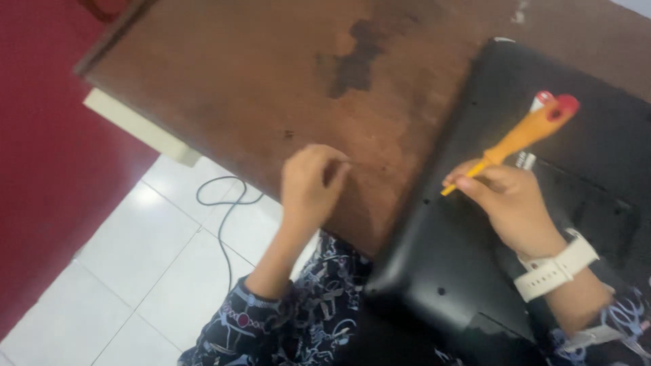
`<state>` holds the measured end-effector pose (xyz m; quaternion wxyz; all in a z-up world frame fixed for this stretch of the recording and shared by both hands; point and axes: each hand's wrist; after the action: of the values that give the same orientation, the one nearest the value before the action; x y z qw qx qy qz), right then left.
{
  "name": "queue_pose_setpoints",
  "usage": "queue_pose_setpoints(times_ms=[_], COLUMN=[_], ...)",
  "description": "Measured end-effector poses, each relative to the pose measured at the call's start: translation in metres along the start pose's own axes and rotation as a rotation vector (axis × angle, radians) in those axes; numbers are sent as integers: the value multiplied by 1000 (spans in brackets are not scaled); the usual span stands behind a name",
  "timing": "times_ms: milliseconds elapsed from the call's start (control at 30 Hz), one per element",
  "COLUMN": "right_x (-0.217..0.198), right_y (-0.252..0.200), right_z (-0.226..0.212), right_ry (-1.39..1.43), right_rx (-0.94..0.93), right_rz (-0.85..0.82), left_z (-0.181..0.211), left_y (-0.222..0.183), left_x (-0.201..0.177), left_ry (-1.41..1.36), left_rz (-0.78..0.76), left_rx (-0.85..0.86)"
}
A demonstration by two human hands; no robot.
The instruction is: Unscrewing and prying open the back cover of a laptop for repair
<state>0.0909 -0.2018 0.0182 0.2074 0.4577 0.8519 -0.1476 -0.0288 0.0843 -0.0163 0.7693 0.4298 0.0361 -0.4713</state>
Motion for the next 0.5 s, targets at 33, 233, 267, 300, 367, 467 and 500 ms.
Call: queue_pose_setpoints(times_ms=[33,233,267,300,367,467,500], right_x=[0,0,0,1,2,1,1], right_y=[0,0,1,1,0,-2,-2], right_z=[0,6,8,9,12,9,13], right_ry=[-9,13,21,16,119,213,213], right_rx=[0,30,46,36,25,101,101], right_rz=[7,35,52,45,60,57,51], left_z=[-12,-63,-67,-72,-84,-78,-80], left_y=[1,-4,-3,-4,-6,-5,-7], left_x=[-14,-49,-50,-46,-38,-38,-37], left_ry=[169,365,380,383,529,496,500], left_rz=[12,102,107,119,99,117,119], left_rx=[-70,-301,-340,-343,-278,-344,-349])
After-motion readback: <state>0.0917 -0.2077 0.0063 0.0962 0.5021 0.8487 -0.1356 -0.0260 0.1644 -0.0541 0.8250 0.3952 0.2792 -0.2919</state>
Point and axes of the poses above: each hand's wrist, its own y-axis towards the middle knuckle, its own x-axis out of the palm, z = x × y, and after that the axes turned 5 degrees about x, right-handed
